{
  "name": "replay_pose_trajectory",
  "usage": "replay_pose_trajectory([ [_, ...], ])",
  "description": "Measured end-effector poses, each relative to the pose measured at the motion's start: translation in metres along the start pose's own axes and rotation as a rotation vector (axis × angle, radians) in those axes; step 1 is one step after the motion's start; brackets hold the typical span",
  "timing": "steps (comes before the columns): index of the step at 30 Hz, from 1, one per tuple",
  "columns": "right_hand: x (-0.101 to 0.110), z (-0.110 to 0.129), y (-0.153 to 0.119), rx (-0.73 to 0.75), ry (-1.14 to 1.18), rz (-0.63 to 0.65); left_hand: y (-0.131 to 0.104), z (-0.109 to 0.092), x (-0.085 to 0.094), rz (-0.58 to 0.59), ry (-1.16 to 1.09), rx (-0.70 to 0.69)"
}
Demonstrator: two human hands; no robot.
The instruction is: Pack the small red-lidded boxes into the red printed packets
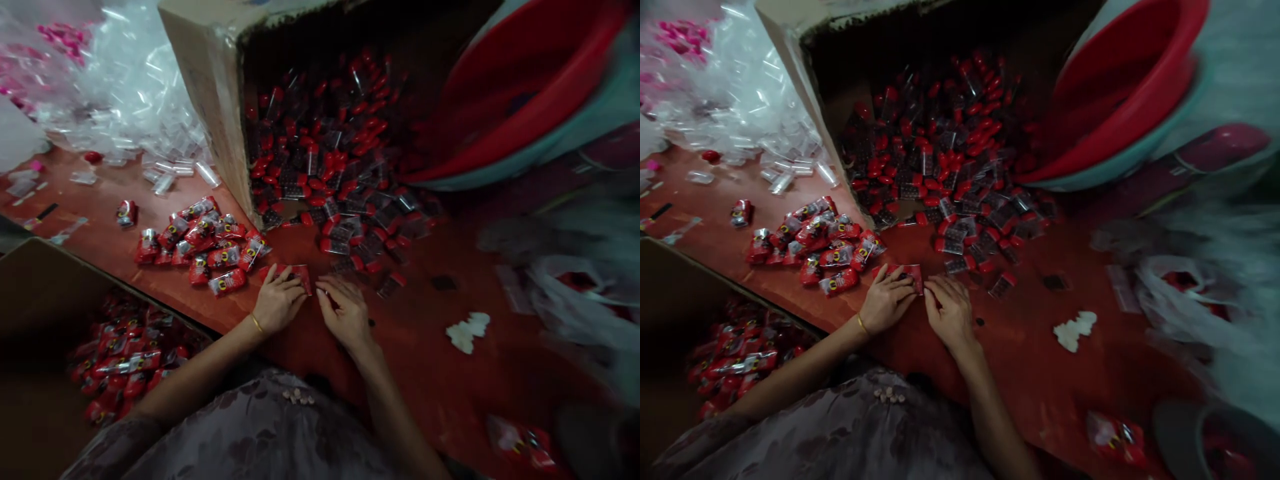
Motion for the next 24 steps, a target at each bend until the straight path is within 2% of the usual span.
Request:
replay_pose_trajectory([
  [4,-0.002,0.0,0.001,-0.031,0.015,0.01,0.013,0.009,0.005,0.016,0.076,0.095],
  [11,-0.002,-0.003,0.0,-0.053,0.01,-0.019,0.034,0.02,-0.002,0.072,0.156,0.177],
  [15,0.001,-0.007,-0.005,-0.067,0.01,-0.056,0.037,0.023,-0.003,0.06,0.142,0.239],
  [21,0.003,-0.007,-0.009,-0.072,0.019,-0.07,0.036,0.022,-0.003,0.099,0.109,0.203],
  [24,0.002,-0.009,-0.009,-0.081,0.022,-0.071,0.041,0.025,-0.004,0.078,0.087,0.269],
])
Point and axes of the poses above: each hand's wrist, its own y-axis towards the middle knuckle, its own x-axis out of the back of the hand, z = x × y, the point moved 7 cm from there along y, towards the middle knuckle, and after that the axes turned 8 degrees about x, right-handed, at the moved point
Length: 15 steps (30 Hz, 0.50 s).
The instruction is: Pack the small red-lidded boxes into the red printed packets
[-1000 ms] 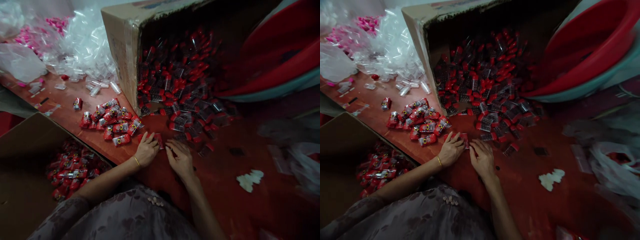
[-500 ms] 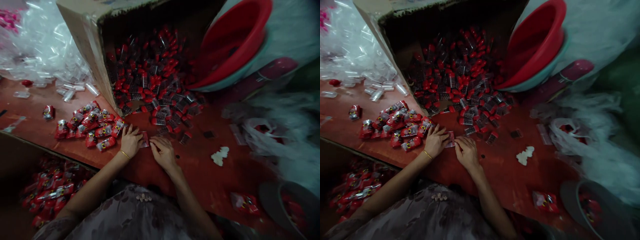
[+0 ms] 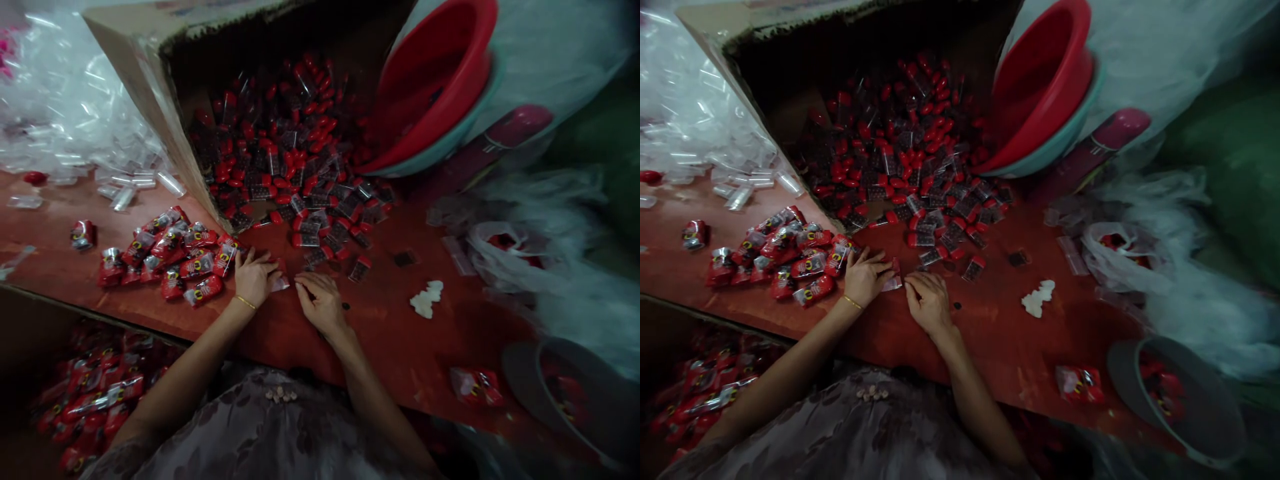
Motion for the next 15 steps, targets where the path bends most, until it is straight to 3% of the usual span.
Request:
replay_pose_trajectory([
  [4,0.002,-0.004,-0.001,-0.015,0.004,-0.01,0.01,-0.001,0.0,-0.039,-0.022,0.031],
  [10,0.007,-0.008,-0.004,-0.027,0.003,-0.052,0.011,0.0,-0.003,0.003,-0.029,-0.027],
  [15,0.005,-0.008,-0.003,-0.019,0.009,-0.062,0.017,0.0,-0.004,-0.08,0.011,0.021],
])
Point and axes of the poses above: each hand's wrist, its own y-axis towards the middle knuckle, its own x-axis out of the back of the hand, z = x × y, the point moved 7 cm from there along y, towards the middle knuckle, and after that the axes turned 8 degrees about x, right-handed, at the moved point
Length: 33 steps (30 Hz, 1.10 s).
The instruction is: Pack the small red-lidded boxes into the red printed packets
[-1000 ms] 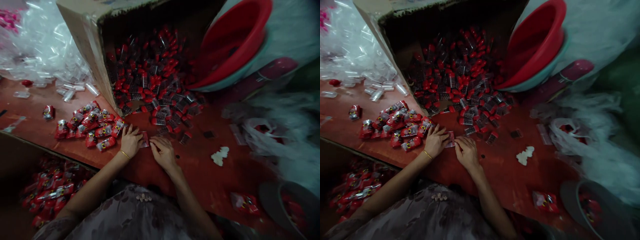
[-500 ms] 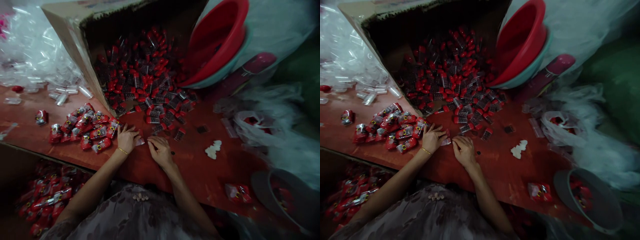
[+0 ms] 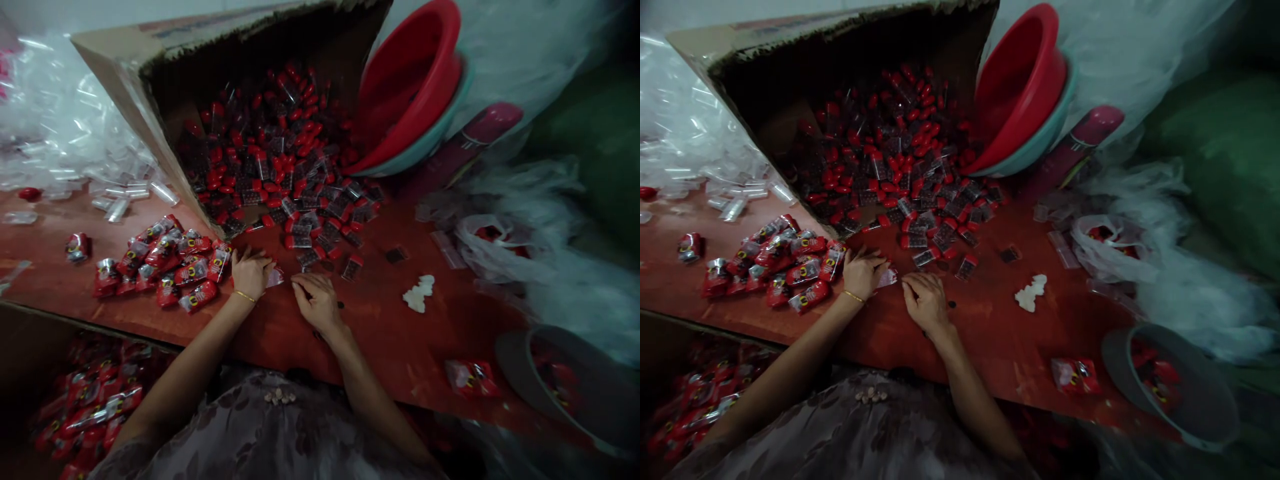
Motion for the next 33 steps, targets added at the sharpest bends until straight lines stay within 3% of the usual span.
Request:
replay_pose_trajectory([
  [5,0.007,0.001,0.0,-0.047,0.046,-0.014,0.005,-0.001,0.012,-0.04,-0.055,0.04],
  [8,0.01,-0.003,0.003,-0.22,0.178,-0.031,-0.001,-0.006,0.031,-0.102,-0.136,0.06],
  [11,-0.003,-0.006,0.01,-0.409,0.401,0.004,-0.009,-0.02,0.046,-0.148,-0.202,0.004],
  [15,-0.023,-0.008,0.02,-0.509,0.639,-0.046,-0.017,-0.028,0.054,-0.167,-0.409,0.01],
  [17,-0.026,-0.011,0.019,-0.536,0.666,-0.114,-0.019,-0.021,0.049,-0.11,-0.642,0.14],
  [20,-0.021,-0.011,0.015,-0.499,0.536,-0.162,-0.027,-0.017,0.025,0.149,-1.045,0.345],
  [22,-0.015,-0.005,0.015,-0.429,0.419,-0.157,-0.035,-0.017,0.014,0.247,-1.229,0.429],
  [26,-0.012,0.012,0.014,-0.333,0.286,-0.118,-0.049,-0.007,0.006,0.162,-1.386,0.558],
  [33,-0.029,0.029,0.004,-0.336,0.317,-0.063,-0.066,0.008,0.009,0.111,-1.383,0.65],
])
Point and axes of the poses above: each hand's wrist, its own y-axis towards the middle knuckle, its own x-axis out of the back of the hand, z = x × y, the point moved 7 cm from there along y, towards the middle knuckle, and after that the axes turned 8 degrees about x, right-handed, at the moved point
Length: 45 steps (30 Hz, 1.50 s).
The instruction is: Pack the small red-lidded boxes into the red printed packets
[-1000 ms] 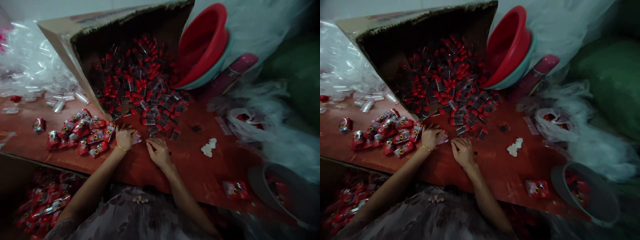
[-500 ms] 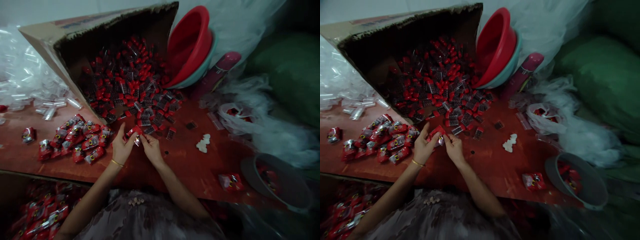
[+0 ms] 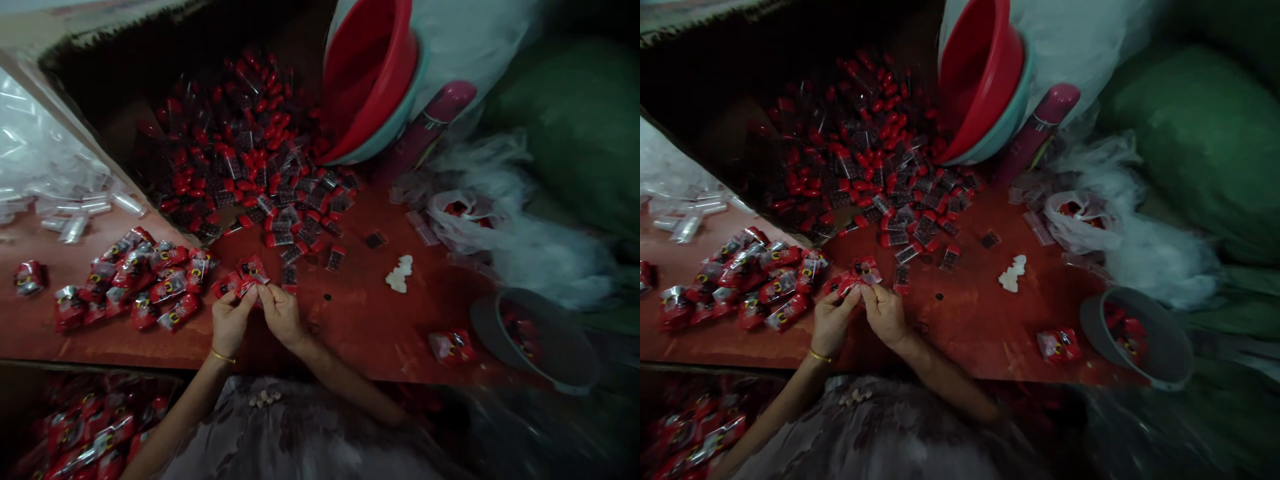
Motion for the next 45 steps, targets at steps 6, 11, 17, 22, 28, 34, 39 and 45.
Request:
replay_pose_trajectory([
  [6,0.002,0.004,-0.002,0.019,-0.026,0.111,-0.001,0.007,-0.001,0.086,-0.116,0.218],
  [11,0.04,-0.001,0.021,0.296,-0.204,0.281,0.007,-0.001,0.004,0.078,-0.152,0.35],
  [17,0.053,-0.03,0.041,0.456,-0.599,0.644,0.01,-0.001,-0.001,0.105,-0.147,0.405],
  [22,0.04,-0.029,0.036,0.557,-0.656,0.773,0.008,0.002,0.002,0.078,-0.143,0.396],
  [28,0.045,-0.032,0.015,0.548,-0.604,0.736,0.009,0.002,0.008,0.057,-0.137,0.392],
  [34,0.057,-0.038,0.002,0.395,-0.444,0.591,0.009,0.004,-0.006,0.121,-0.1,0.411],
  [39,0.076,-0.025,-0.006,0.161,-0.091,0.405,0.008,0.0,-0.016,0.149,-0.101,0.39],
  [45,0.083,-0.009,-0.012,0.026,0.033,0.296,0.002,-0.003,-0.031,0.218,-0.047,0.331],
])
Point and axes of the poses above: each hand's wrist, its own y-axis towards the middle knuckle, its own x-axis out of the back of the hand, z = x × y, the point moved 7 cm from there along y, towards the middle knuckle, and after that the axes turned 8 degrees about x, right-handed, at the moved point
